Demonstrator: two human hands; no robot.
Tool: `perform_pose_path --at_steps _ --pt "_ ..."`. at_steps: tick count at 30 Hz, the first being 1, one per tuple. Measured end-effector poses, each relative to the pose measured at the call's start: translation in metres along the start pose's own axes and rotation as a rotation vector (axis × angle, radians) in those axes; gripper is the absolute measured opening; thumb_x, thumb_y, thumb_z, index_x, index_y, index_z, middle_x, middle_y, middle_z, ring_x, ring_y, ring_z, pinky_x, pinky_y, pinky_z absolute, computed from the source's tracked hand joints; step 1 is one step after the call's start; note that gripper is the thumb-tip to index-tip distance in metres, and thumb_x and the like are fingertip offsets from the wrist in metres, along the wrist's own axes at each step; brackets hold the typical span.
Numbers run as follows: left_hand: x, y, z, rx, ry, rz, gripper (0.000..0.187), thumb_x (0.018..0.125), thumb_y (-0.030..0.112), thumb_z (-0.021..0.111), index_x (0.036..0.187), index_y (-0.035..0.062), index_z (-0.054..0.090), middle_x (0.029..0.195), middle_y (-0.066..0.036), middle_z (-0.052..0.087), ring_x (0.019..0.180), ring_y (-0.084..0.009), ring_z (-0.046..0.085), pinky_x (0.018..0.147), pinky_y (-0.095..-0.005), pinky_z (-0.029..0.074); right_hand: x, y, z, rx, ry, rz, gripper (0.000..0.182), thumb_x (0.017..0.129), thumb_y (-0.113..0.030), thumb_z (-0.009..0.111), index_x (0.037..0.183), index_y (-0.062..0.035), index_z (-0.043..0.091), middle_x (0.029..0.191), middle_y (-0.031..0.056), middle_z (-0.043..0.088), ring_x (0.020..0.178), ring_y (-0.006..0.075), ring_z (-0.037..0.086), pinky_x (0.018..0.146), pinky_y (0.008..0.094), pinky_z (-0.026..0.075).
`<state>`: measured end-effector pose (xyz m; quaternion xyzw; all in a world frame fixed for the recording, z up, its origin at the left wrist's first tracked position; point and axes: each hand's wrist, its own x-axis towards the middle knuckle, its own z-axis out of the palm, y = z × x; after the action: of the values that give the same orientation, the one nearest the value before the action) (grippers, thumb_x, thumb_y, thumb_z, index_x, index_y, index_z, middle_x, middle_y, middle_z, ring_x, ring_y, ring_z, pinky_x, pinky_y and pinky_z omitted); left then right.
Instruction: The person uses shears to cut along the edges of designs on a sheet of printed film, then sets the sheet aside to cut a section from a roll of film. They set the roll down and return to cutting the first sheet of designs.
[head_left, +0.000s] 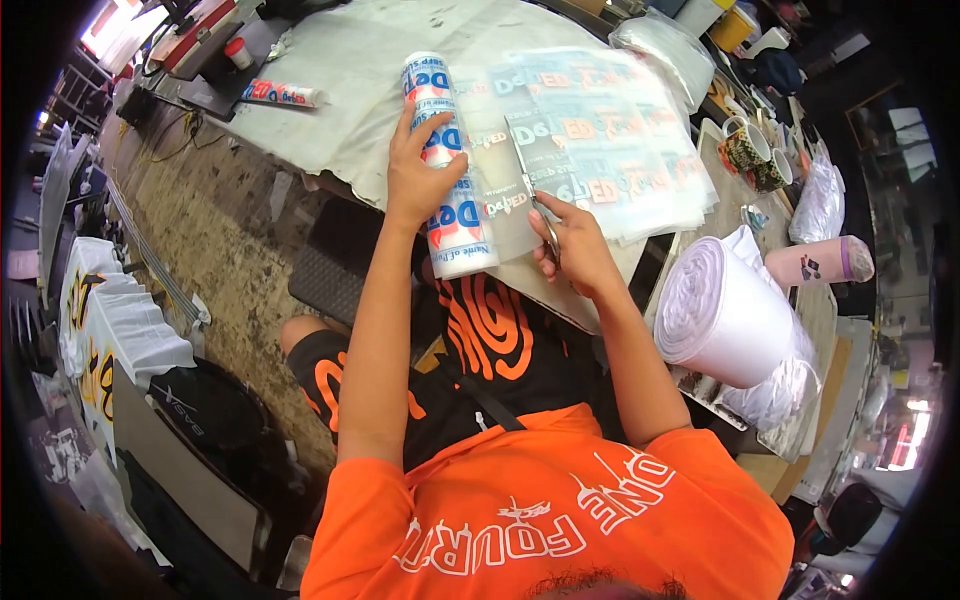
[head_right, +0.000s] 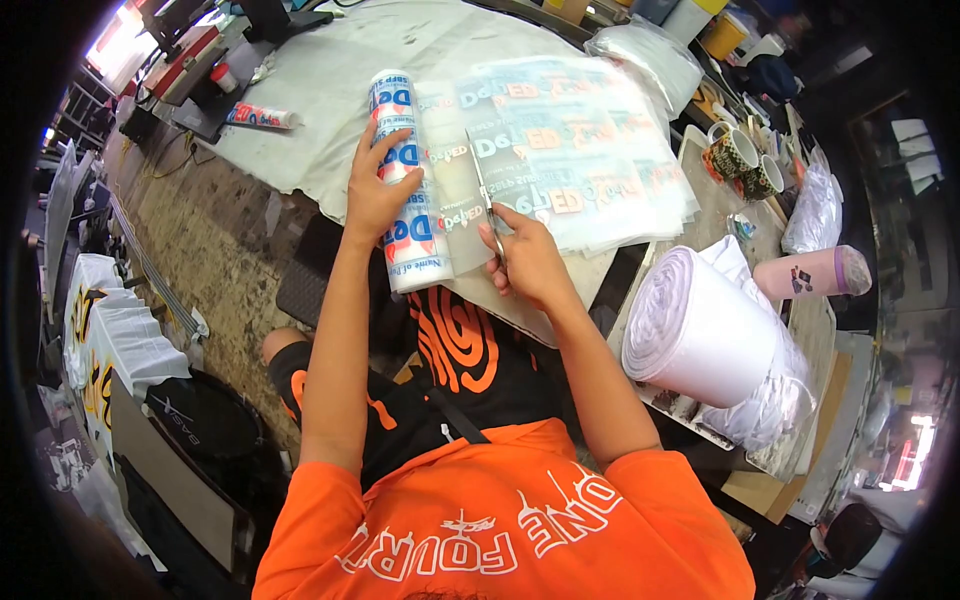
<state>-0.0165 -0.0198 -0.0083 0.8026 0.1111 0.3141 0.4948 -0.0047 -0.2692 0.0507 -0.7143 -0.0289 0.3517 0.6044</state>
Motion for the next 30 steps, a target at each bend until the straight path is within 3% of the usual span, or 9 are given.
perform_pose_path --at_steps 5,8,10,20,30 --pt "0.000 0.003 -0.001 0.004 -0.013 -0.042 0.057 0.072 0.017 0.082 0.129 0.0168 0.073 0.165 -0.020 0.038 0.145 -0.0381 0.045 0.113 -0.0453 0.046 -0.001 0.005 -0.001 -0.015 0.001 -0.035 0.065 0.103 -0.027 0.069 0.156 0.0008 0.045 0.067 0.0038 0.060 0.046 0.0112 0.051 0.042 0.0278 0.041" --pt "-0.001 0.004 -0.002 0.055 -0.017 0.006 0.057 0.075 0.011 0.080 0.132 0.0125 0.072 0.165 -0.022 0.037 0.140 -0.0326 0.054 0.108 -0.0394 0.050 0.001 -0.004 0.005 -0.020 0.030 -0.041 0.062 0.104 -0.027 0.069 0.155 0.0016 0.047 0.066 0.0027 0.059 0.046 0.0110 0.050 0.043 0.0278 0.041" --pt "-0.001 0.001 0.000 -0.003 -0.007 -0.025 0.057 0.072 0.018 0.082 0.129 0.0169 0.074 0.165 -0.021 0.038 0.145 -0.0384 0.045 0.114 -0.0452 0.046 0.014 -0.009 0.006 -0.046 0.027 -0.054 0.062 0.104 -0.028 0.068 0.154 0.0020 0.048 0.066 0.0025 0.058 0.046 0.0108 0.050 0.043 0.0279 0.041" --pt "0.000 0.001 0.000 0.015 -0.008 -0.011 0.057 0.073 0.018 0.081 0.129 0.0161 0.074 0.165 -0.022 0.038 0.145 -0.0392 0.046 0.114 -0.0455 0.045 0.031 -0.013 0.002 -0.055 -0.009 -0.074 0.067 0.103 -0.026 0.069 0.156 0.0059 0.042 0.064 0.0043 0.059 0.046 0.0124 0.052 0.042 0.0301 0.042" --pt "0.001 0.001 0.000 0.004 0.004 0.000 0.057 0.072 0.019 0.081 0.128 0.0150 0.074 0.164 -0.023 0.039 0.144 -0.0396 0.046 0.115 -0.0455 0.045 0.058 -0.037 0.003 -0.015 -0.018 -0.044 0.060 0.104 -0.022 0.067 0.153 0.0039 0.047 0.066 0.0038 0.060 0.047 0.0128 0.052 0.044 0.0304 0.042"
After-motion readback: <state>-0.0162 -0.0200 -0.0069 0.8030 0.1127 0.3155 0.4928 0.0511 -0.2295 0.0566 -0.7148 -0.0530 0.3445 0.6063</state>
